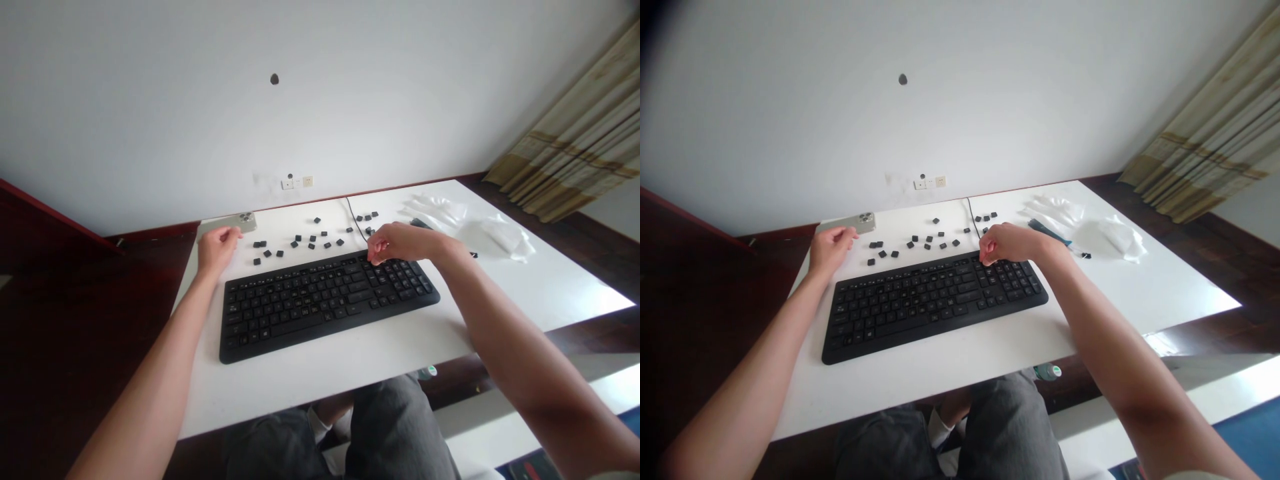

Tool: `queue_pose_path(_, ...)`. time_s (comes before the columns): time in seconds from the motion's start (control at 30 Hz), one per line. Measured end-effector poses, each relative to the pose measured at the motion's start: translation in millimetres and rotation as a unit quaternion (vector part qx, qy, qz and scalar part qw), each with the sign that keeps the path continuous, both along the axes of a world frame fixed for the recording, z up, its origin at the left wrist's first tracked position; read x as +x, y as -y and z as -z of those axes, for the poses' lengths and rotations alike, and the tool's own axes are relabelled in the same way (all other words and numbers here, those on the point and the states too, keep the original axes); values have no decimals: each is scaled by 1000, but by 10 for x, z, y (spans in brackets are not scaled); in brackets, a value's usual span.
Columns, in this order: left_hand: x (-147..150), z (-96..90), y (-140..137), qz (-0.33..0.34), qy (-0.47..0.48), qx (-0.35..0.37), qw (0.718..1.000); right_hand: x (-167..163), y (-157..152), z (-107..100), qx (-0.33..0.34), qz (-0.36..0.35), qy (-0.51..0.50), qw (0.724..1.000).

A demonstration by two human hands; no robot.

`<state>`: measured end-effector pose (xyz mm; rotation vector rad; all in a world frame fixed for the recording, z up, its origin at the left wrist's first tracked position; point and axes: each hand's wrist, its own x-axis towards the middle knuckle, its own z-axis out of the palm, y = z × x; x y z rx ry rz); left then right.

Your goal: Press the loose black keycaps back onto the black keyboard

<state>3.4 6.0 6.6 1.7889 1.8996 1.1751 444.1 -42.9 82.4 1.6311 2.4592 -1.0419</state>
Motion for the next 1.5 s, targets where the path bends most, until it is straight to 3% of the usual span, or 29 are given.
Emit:
queue_pose_path(0.6,10,3,-8,-3,-8,-11,1000,-99,10,-6,37,-14,70,997)
queue_pose_path(1.03,-10,34,-22,14,-3,-3,1000,30,-13,7,7,-48,1,999)
queue_pose_path(1.13,-9,23,-19,17,-5,-3,1000,-5,-37,9,44,-26,-26,998)
queue_pose_path(1.23,-3,9,-13,21,-4,-9,1000,-126,-145,-20,141,9,-44,989)
queue_pose_path(1.33,0,4,-11,23,-3,-16,1000,-282,-324,-76,211,-15,-34,977)
queue_pose_path(1.5,-21,34,-25,17,-3,-10,1000,-435,-509,-15,182,-86,-21,979)
